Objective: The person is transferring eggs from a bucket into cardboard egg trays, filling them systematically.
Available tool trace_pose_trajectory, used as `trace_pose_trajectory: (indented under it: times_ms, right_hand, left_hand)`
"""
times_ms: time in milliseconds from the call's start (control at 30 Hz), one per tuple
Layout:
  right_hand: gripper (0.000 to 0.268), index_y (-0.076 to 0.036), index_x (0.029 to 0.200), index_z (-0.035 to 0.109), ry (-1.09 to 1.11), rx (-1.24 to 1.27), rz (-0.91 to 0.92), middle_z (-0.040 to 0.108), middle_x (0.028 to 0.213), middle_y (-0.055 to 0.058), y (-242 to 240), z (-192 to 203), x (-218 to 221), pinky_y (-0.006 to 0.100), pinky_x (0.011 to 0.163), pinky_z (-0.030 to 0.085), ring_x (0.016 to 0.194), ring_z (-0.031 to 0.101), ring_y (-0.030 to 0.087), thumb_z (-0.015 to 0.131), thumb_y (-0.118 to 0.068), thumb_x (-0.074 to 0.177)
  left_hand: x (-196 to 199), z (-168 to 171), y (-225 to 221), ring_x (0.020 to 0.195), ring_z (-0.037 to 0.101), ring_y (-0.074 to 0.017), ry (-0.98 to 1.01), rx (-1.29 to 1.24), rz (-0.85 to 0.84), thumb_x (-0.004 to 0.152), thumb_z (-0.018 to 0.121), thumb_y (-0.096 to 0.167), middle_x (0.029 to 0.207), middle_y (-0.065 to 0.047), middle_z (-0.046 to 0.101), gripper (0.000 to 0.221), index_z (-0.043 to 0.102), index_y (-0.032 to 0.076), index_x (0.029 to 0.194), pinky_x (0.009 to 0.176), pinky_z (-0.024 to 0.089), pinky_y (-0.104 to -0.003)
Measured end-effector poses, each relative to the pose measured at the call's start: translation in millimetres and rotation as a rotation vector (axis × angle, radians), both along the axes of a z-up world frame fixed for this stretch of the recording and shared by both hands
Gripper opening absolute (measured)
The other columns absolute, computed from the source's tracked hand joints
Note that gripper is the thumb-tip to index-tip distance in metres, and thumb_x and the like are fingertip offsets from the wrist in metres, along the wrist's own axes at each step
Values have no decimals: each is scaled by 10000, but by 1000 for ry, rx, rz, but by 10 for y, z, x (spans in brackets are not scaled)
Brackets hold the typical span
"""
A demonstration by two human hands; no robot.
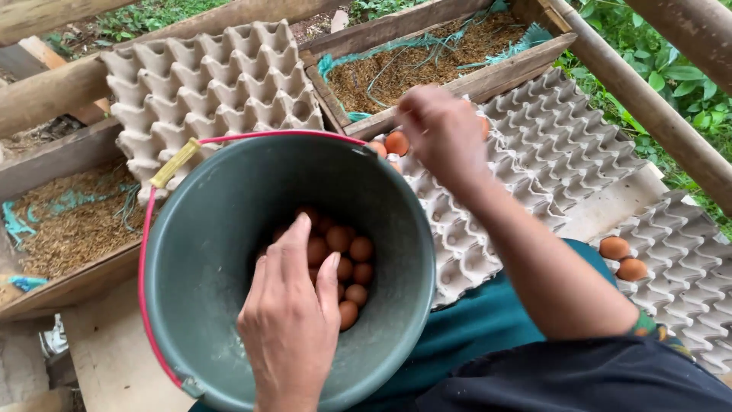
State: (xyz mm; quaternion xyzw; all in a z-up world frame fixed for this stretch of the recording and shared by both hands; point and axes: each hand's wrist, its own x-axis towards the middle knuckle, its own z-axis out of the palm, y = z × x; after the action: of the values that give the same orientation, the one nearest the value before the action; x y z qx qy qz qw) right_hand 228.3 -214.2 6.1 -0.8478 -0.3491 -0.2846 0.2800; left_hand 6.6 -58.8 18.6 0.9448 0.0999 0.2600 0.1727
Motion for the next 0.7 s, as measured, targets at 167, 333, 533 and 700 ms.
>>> trace_pose_trajectory:
  times_ms: [167, 333, 533, 700]
  right_hand:
    - [333, -119, 1217, 652, 315, -431, -528, 666, 1087, 136, -1088, -1378, 1261, 450, 823, 536, 963, 644, 311, 655, -300, 937]
    - [232, -136, 1042, 716, 212, -457, -603, 706, 903, 113, -1183, -1610, 1147, 427, 737, 496, 775, 643, 289, 705, -341, 934]
    - [309, 9, 1125, 752, 482, 468, -246, 719, 843, 69, -1060, -841, 824, 236, 658, 550, 722, 623, 107, 760, -87, 832]
    - [242, -40, 870, 603, 1286, 1053, -85, 635, 895, 138, -677, -687, 958, 372, 486, 621, 731, 646, 228, 770, -203, 811]
  left_hand:
    - [5, -147, -11, 698, 659, -237, -90, 135, -36, 927, 722, 122, 958, -34, 690, 352, 672, 95, 1274, 594, 509, -373]
    - [-3, -310, 26, 615, 633, -245, -48, 225, 36, 933, 741, 142, 913, 0, 698, 269, 727, 136, 1202, 568, 509, -362]
    - [-12, -458, 106, 567, 621, -211, 30, 203, 71, 911, 751, 167, 888, 17, 704, 289, 743, 162, 1200, 528, 492, -352]
    - [-17, -407, 75, 574, 641, -201, 50, 214, 57, 910, 748, 175, 931, -3, 723, 316, 734, 133, 1223, 512, 502, -346]
